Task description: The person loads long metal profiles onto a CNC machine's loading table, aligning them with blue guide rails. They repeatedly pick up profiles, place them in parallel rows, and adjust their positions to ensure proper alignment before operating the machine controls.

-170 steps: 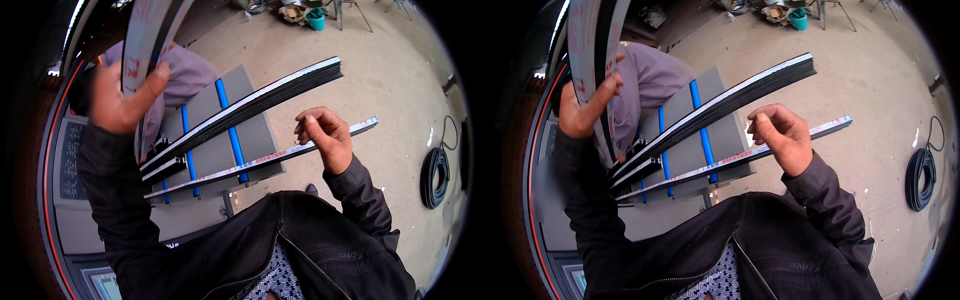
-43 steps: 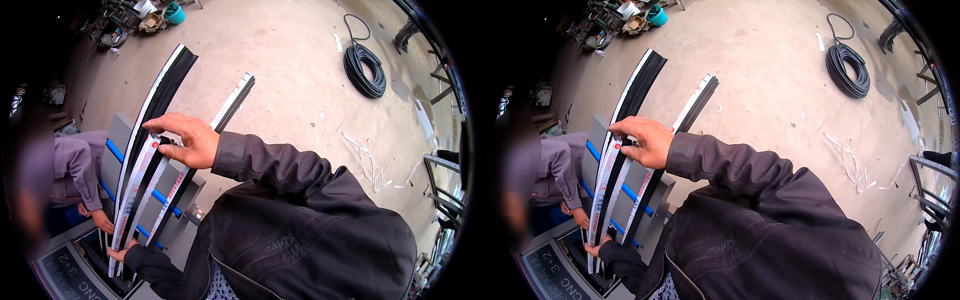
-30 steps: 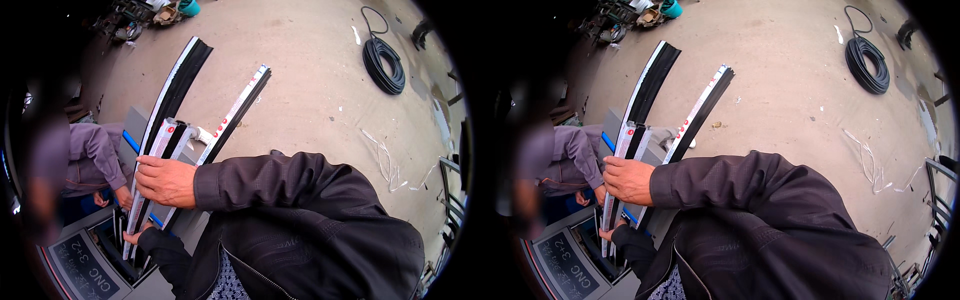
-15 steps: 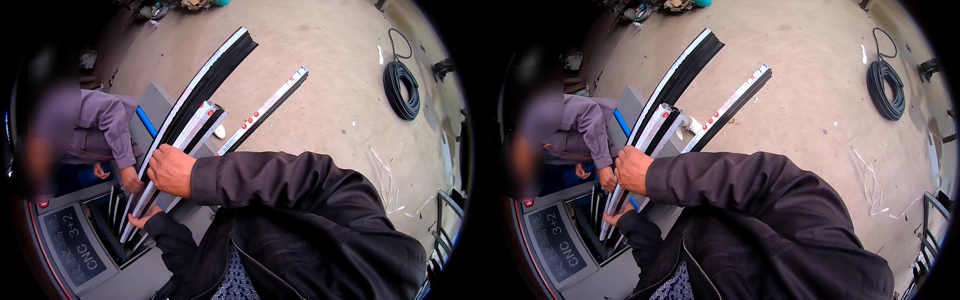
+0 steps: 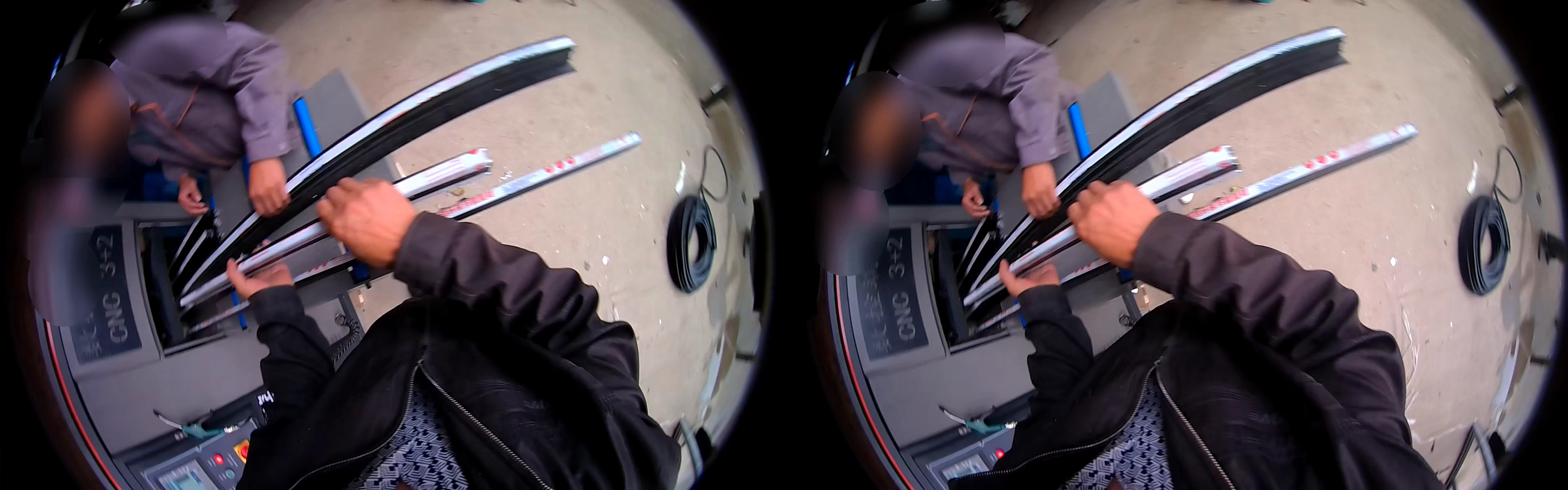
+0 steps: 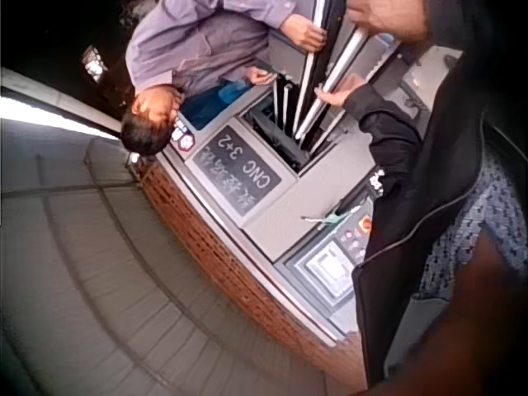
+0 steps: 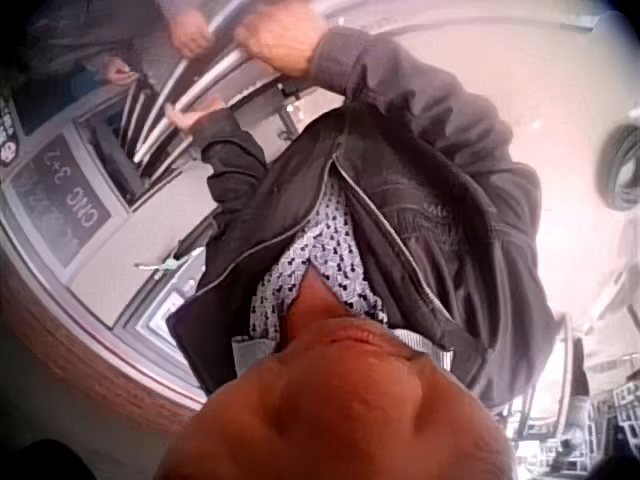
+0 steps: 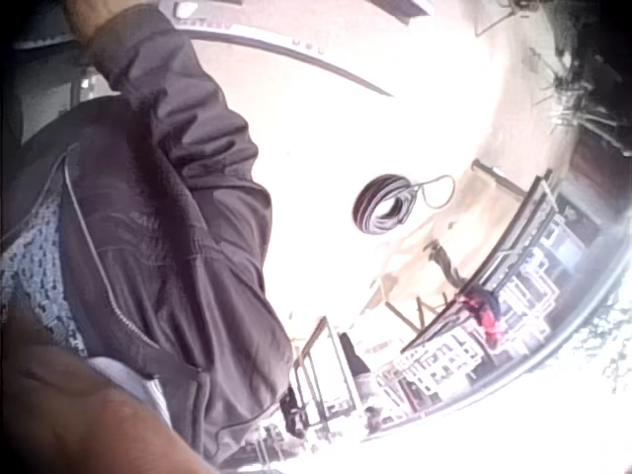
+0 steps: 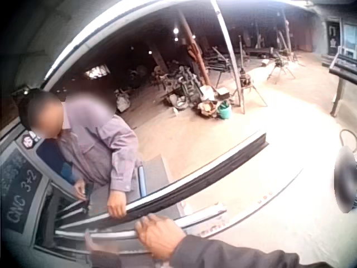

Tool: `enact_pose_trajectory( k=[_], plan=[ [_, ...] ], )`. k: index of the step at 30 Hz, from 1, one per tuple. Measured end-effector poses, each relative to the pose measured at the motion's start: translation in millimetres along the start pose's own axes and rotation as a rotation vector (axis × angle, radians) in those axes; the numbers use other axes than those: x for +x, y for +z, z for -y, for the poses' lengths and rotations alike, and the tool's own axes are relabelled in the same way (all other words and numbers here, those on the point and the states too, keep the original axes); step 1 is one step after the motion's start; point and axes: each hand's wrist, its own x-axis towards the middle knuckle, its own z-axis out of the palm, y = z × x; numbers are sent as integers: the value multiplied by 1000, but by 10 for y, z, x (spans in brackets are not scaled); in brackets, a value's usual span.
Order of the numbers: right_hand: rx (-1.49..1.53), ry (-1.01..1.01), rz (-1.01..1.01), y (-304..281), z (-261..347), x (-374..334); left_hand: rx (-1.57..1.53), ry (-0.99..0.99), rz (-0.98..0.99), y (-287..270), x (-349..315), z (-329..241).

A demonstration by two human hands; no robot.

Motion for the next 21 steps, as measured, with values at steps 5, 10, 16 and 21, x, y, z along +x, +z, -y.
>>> enact_pose_trajectory(
  k=[5,10,16,21],
  plan=[
    [-4,68,64,-106,-207,-109,-33,-156,11,55,30,233],
    [-70,27,76,71,-91,-78,366,-34,2,-296,65,22],
    [-92,22,72,200,-75,-82,1118,368,-22,-408,-119,59],
    [-88,30,80,328,9,9,1457,839,171,-817,-82,26]
  ],
)
